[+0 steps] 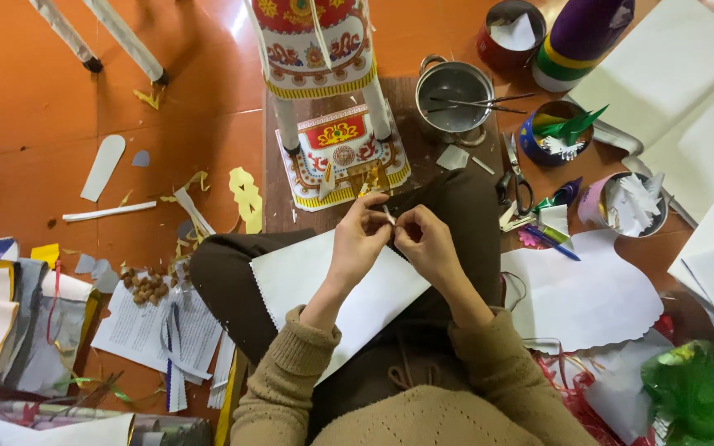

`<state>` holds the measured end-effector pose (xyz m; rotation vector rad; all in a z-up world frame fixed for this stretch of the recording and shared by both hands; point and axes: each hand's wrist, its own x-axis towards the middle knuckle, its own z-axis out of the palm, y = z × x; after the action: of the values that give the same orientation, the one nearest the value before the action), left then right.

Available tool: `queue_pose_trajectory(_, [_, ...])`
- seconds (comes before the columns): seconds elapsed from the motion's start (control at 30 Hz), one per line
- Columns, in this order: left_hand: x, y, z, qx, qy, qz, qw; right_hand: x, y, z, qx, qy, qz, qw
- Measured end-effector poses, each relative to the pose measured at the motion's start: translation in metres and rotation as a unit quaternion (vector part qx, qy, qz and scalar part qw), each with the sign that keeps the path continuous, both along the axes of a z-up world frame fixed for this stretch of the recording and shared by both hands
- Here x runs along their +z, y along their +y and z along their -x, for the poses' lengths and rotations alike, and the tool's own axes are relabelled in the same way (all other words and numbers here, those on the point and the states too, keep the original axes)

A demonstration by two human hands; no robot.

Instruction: Decorating a paper-mache horse with decorative paper and gold foil.

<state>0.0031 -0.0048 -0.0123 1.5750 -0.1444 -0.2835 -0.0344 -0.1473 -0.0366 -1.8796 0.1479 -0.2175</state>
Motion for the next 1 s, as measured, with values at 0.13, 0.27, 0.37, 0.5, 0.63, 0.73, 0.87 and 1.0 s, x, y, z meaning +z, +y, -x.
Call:
queue_pose_trajectory(0.13, [-0.006,-0.003,-0.001,-0.013,0.003,0.041,0.999,-0.006,-0.002,-0.002,0.008,-0.004,-0.013,1.0])
queue_pose_trajectory(0.27, [0.003,-0.002,-0.001,-0.021,0.003,0.06,0.998,-0.003,-0.003,-0.002,0.017,-0.001,-0.029,0.999])
queue_pose_trajectory(0.37, [0.006,0.0,-0.001,-0.023,-0.003,0.072,0.997,0.007,-0.002,-0.001,0.027,0.024,-0.054,0.998])
queue_pose_trajectory(0.5, [0.008,0.001,0.0,-0.027,-0.013,0.076,0.997,0.004,-0.004,-0.002,0.044,0.026,-0.077,0.996])
queue_pose_trajectory(0.63, [0.007,0.002,0.0,-0.025,-0.017,0.076,0.997,-0.005,-0.006,-0.003,0.063,0.025,-0.104,0.992])
queue_pose_trajectory(0.73, [0.008,0.001,0.0,-0.028,-0.019,0.083,0.996,0.012,-0.003,-0.001,0.063,0.032,-0.103,0.992])
queue_pose_trajectory(0.87, [0.016,0.002,0.002,-0.037,-0.017,0.095,0.995,0.005,-0.004,-0.002,0.068,0.03,-0.1,0.992])
queue_pose_trajectory(1.0, [0.004,0.002,0.001,-0.033,-0.021,0.111,0.993,-0.003,-0.004,-0.005,0.064,0.032,-0.102,0.992])
